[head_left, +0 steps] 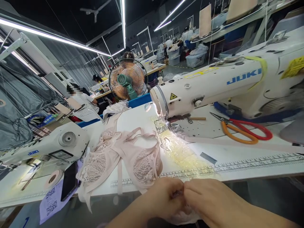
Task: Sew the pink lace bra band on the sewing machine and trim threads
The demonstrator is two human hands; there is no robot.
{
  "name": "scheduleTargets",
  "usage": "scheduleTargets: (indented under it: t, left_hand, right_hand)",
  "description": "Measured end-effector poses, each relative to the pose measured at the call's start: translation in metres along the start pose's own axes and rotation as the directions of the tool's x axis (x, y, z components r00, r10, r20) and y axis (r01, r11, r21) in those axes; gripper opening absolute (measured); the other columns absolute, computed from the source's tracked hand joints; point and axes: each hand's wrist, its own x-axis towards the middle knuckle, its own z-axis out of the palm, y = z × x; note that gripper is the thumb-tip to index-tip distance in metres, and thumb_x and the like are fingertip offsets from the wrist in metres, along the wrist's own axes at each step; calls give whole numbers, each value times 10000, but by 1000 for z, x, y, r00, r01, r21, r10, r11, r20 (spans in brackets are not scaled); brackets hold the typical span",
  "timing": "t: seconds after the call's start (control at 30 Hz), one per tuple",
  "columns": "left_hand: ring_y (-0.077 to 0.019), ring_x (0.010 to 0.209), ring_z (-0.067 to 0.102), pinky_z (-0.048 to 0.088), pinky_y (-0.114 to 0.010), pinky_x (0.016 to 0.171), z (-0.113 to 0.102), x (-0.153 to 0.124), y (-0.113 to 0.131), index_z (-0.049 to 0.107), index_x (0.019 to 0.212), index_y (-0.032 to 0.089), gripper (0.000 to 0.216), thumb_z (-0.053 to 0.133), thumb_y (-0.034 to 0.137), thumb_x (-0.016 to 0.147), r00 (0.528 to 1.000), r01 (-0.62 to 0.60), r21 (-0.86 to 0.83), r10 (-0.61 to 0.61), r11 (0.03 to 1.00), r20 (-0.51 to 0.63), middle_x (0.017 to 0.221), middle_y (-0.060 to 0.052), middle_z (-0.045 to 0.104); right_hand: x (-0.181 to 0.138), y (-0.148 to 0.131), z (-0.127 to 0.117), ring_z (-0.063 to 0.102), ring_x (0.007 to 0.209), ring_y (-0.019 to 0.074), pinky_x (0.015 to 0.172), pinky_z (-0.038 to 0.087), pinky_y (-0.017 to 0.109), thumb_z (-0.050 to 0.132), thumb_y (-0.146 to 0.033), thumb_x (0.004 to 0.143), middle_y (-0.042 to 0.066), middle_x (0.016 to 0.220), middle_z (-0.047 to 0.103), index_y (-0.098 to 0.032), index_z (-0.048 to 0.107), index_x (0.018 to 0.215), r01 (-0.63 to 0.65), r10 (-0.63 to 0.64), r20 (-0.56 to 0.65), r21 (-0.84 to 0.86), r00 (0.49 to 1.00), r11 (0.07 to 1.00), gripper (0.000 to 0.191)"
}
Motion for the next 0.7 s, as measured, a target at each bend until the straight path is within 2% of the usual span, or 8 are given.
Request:
scheduleTargets:
  t: [0.1,0.23,0.33,0.47,0.57,0.7]
  left_hand:
    - [-86,574,521,347,-154,490,2,2,0,442,585,166,104,444,78,640,1000,15,-54,-14,998,18,598,47,542]
    - [-88,566,519,343,-152,475,1,4,7,467,581,158,94,449,81,632,998,49,-130,-44,990,38,586,45,541]
    - [-87,554,510,340,-157,470,0,6,7,479,607,156,94,431,80,633,994,99,-178,-89,979,60,586,41,535]
    - [-74,541,461,331,-163,482,-2,10,3,481,592,152,65,467,101,630,993,81,-173,-65,982,94,564,51,480]
    - [-70,534,428,319,-167,490,-7,12,5,484,555,148,89,503,129,640,996,64,-79,-58,995,72,531,58,428]
    - [-73,531,406,302,-177,487,-12,13,12,530,589,149,63,513,143,649,993,110,119,-114,987,25,528,60,423]
  right_hand:
    - [1,-1,3,527,566,165,517,308,276,433,-12,585,-7,681,592,-215,463,696,172,-188,-38,-266,981,949,233]
    - [3,3,7,473,486,162,490,247,300,415,-22,585,-22,595,545,-227,402,676,225,-305,-126,-431,944,874,225]
    - [3,8,9,452,476,161,500,228,307,402,-18,579,-30,573,525,-228,406,680,227,-334,-175,-448,926,865,233]
    - [4,16,10,426,470,164,510,197,311,385,-9,577,-25,557,502,-226,403,674,200,-331,-206,-479,921,854,238]
    - [4,22,10,416,476,163,519,187,312,382,8,575,-24,555,483,-222,396,667,145,-302,-241,-508,922,849,249]
    - [-1,32,11,424,497,170,529,191,323,382,12,627,-18,565,474,-221,407,668,134,-289,-191,-569,938,812,238]
